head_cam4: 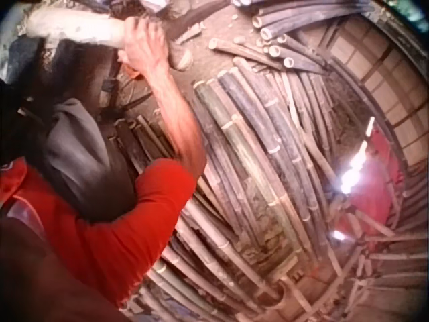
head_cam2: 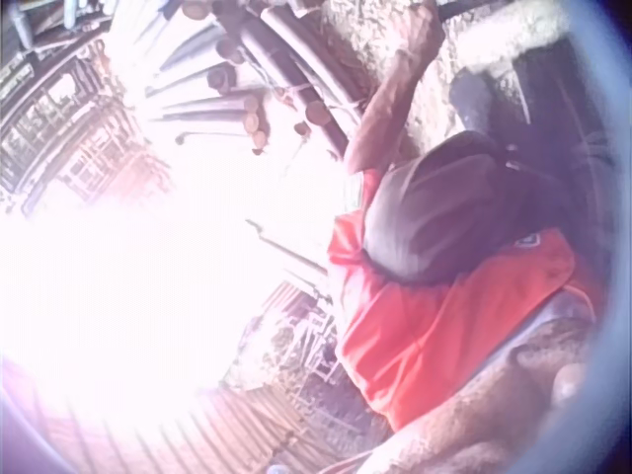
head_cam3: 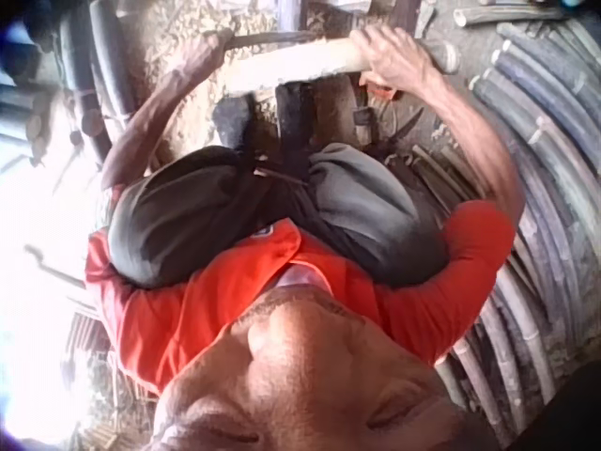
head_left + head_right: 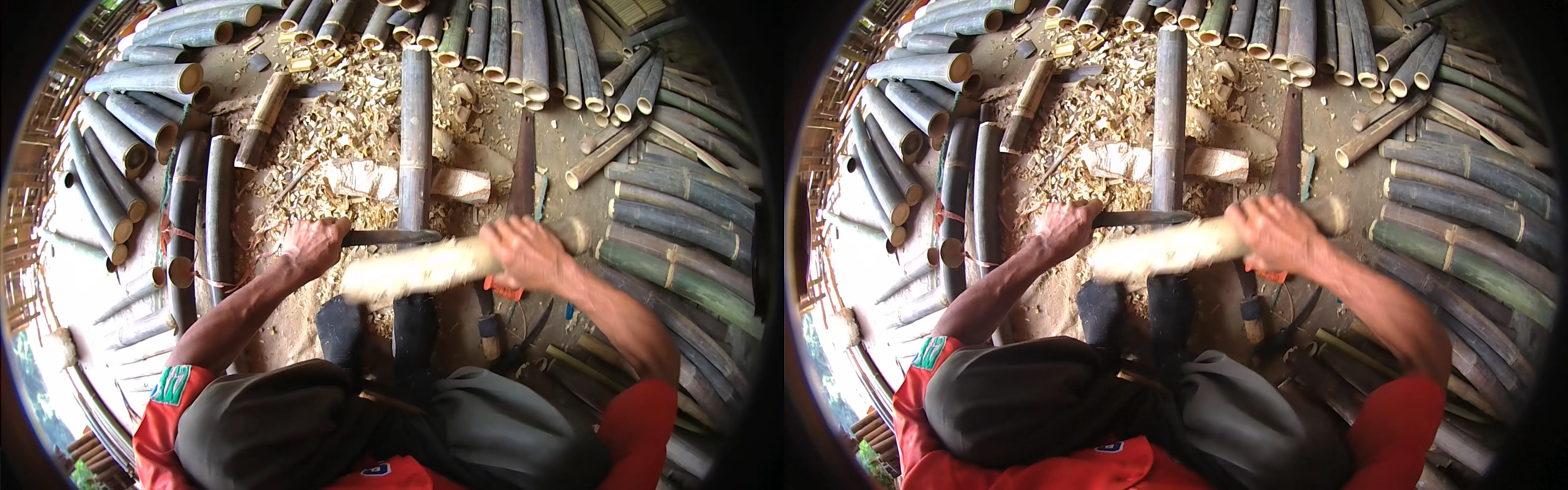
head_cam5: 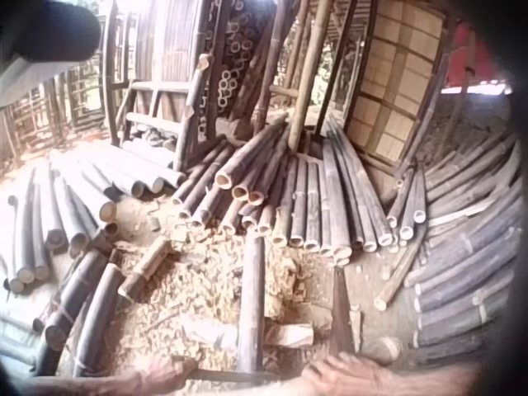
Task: The person constructs a bamboo frame by fitting pieces together and then uses a drawknife to carve and smooth a wooden component placed over the bamboo structure.
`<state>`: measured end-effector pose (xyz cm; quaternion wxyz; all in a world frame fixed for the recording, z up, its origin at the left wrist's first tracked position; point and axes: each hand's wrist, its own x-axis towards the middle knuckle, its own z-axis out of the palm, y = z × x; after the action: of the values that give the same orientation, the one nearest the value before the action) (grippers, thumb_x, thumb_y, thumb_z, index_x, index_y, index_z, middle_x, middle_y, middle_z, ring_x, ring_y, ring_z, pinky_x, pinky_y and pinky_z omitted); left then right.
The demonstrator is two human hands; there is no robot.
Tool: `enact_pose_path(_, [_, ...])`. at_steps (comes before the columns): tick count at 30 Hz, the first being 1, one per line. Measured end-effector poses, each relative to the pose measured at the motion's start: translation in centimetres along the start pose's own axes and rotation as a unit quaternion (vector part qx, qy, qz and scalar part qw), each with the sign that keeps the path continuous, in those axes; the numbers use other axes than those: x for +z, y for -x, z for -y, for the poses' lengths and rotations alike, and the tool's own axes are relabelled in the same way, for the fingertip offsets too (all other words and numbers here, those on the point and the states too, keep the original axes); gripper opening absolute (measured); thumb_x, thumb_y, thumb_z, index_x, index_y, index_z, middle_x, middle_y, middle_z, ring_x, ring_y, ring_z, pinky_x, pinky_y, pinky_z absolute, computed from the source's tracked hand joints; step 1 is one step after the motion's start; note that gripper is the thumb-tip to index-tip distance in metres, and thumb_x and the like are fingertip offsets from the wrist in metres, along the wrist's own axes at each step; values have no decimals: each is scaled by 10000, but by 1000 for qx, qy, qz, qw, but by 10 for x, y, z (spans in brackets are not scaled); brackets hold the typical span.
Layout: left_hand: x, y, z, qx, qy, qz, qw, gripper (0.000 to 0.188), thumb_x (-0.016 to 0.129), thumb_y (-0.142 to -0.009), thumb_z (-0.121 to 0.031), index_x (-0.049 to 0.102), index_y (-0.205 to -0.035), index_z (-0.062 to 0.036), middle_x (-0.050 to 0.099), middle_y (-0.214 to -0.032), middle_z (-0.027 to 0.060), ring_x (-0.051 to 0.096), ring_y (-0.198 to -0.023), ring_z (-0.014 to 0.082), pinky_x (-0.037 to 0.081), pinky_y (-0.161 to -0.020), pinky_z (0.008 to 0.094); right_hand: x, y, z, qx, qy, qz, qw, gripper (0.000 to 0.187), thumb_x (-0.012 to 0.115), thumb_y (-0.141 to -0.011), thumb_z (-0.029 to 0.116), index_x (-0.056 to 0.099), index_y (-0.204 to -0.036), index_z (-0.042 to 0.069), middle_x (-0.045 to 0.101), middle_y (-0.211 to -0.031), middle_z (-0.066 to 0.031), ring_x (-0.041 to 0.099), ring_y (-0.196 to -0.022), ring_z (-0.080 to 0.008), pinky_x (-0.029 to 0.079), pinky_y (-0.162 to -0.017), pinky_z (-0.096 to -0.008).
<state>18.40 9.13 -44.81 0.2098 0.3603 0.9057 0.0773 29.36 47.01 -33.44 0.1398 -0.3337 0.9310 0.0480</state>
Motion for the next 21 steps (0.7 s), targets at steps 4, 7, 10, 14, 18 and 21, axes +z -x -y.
enact_pose_path(4, [-14, -6, -14, 21, 3, 28, 999, 154, 493, -1067, -159, 629, -1040, -91, 716, -866, 191, 703, -649, 283, 538, -529, 469, 10, 8, -14, -137, -9, -187, 973, 390, 839, -800, 290, 617, -1028, 64, 680, -930, -77, 689, -799, -229, 571, -704, -377])
enact_pose_path(7, [-2, -11, -11, 4, 14, 37, 999, 94, 560, -995, -140, 629, -1044, -100, 720, -869, 196, 720, -693, 347, 553, -587, 508, 10, -1, -32, 21, 58, 27, 998, 665, 971, -642, 284, 572, -1103, 17, 667, -905, -120, 683, -805, -252, 571, -713, -411])
enact_pose_path(10, [-5, 1, -3, -14, -7, 20, 1000, 102, 596, -948, -120, 628, -1043, -101, 718, -856, 200, 724, -707, 377, 559, -604, 517, -2, -6, 19, -84, -40, -23, 995, 622, 902, -686, 274, 598, -1150, -8, 695, -964, -131, 713, -886, -251, 607, -756, -382])
enact_pose_path(14, [-3, -5, -3, -6, -14, -8, 1000, 97, 584, -954, -119, 629, -1038, -97, 720, -852, 194, 724, -706, 375, 552, -581, 501, 22, -7, -38, -84, -50, -141, 985, 540, 837, -685, 271, 616, -1132, 64, 654, -948, -71, 682, -876, -267, 559, -730, -366])
enact_pose_path(18, [14, -6, 6, -11, 4, -3, 1000, 93, 575, -962, -99, 633, -1034, -90, 730, -869, 186, 727, -709, 370, 552, -580, 505, 11, -12, 4, -19, -39, 32, 999, 714, 939, -687, 284, 581, -1222, -24, 701, -1041, -191, 709, -926, -300, 624, -771, -409])
enact_pose_path(21, [4, -11, -6, -8, 6, 18, 1000, 98, 578, -954, -85, 634, -1034, -91, 731, -873, 187, 729, -716, 362, 554, -594, 506, 22, -6, 2, -217, -63, -232, 946, 539, 897, -651, 201, 633, -1085, 20, 695, -998, -136, 710, -911, -298, 614, -783, -431])
